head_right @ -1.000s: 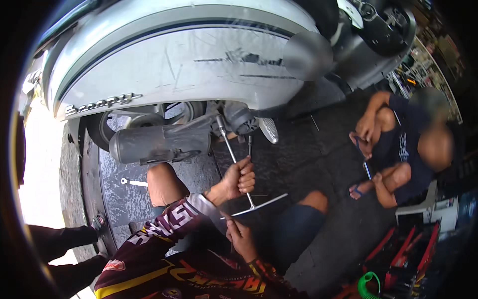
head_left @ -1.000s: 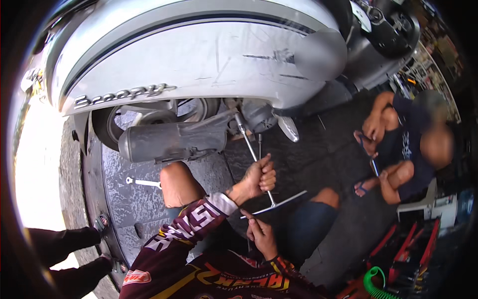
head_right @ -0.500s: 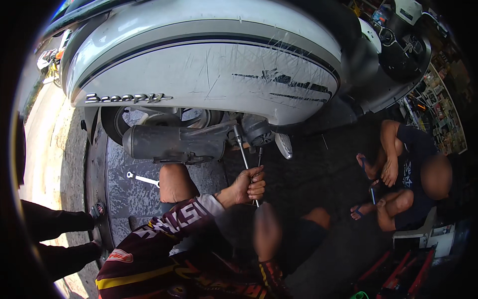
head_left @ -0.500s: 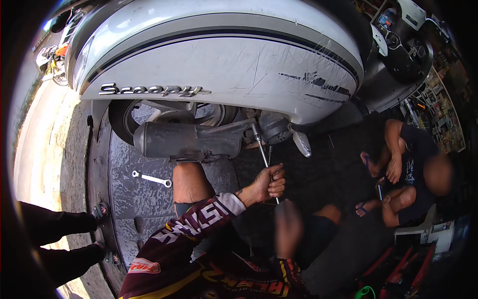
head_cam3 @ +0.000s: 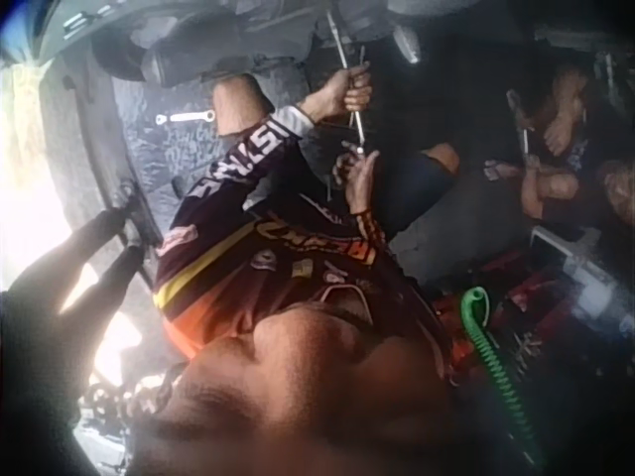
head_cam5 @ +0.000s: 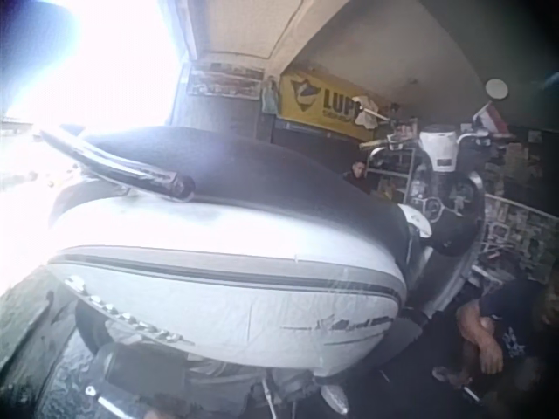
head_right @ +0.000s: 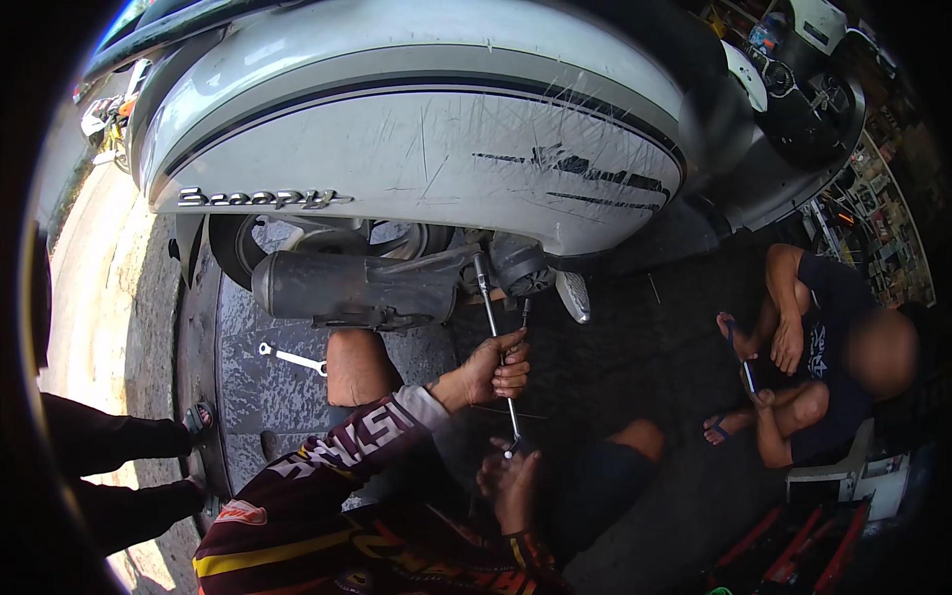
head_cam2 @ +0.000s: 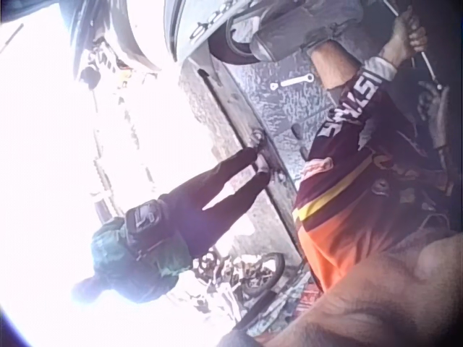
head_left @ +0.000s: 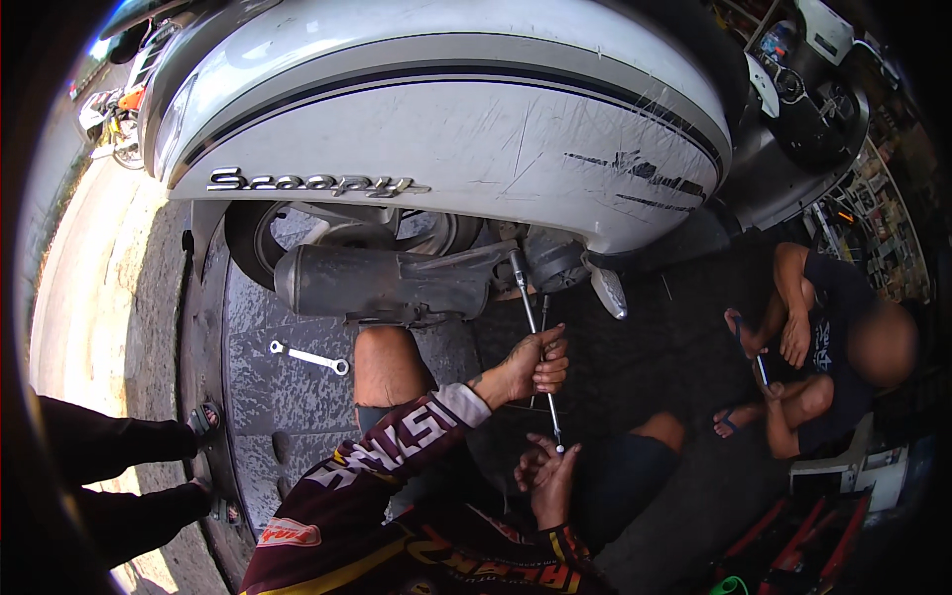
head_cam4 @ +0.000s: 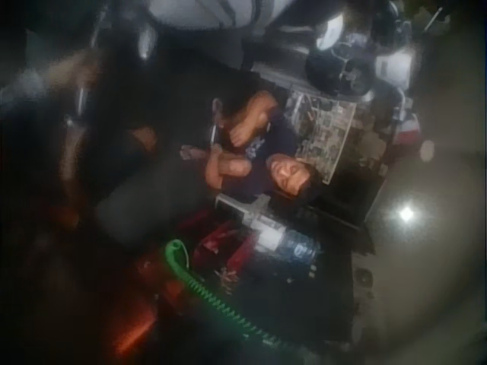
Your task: The person unscrews bolts using a socket wrench and a T-handle wrench to detach the exhaust pipe from a scooter, then removes the exhaust assembly by hand.
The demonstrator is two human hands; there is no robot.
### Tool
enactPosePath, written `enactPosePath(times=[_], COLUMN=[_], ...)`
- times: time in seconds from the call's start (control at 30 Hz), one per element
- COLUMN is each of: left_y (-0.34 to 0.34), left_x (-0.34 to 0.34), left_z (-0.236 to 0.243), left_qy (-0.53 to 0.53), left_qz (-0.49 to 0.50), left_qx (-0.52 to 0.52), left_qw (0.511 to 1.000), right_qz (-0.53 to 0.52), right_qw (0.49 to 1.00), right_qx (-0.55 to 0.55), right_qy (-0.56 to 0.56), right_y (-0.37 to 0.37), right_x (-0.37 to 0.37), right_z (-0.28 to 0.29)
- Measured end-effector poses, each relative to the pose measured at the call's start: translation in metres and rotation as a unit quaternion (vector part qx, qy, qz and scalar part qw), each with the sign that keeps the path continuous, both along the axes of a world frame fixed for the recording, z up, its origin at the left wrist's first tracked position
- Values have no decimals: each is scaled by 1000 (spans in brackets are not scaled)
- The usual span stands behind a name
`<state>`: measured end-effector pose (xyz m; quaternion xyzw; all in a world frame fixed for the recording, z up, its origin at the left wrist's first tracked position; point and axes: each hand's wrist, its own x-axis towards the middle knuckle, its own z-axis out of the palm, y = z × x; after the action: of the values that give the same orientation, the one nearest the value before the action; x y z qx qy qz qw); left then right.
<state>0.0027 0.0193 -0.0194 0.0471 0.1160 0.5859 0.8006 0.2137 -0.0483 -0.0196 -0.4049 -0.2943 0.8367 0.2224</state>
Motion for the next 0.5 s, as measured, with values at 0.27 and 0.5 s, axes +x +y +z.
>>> enactPosePath(times=[0.27,0.5], left_y=[-40,37], left_x=[-34,-163], left_z=[53,16], left_qy=[793,939], left_qz=[179,282], left_qx=[-121,56], left_qw=[570,190], right_qz=[-105,-86], right_qw=[985,975], right_qx=[-19,-26], right_qy=[134,203], right_y=[22,7], right_x=[-37,-41], right_z=[12,3])
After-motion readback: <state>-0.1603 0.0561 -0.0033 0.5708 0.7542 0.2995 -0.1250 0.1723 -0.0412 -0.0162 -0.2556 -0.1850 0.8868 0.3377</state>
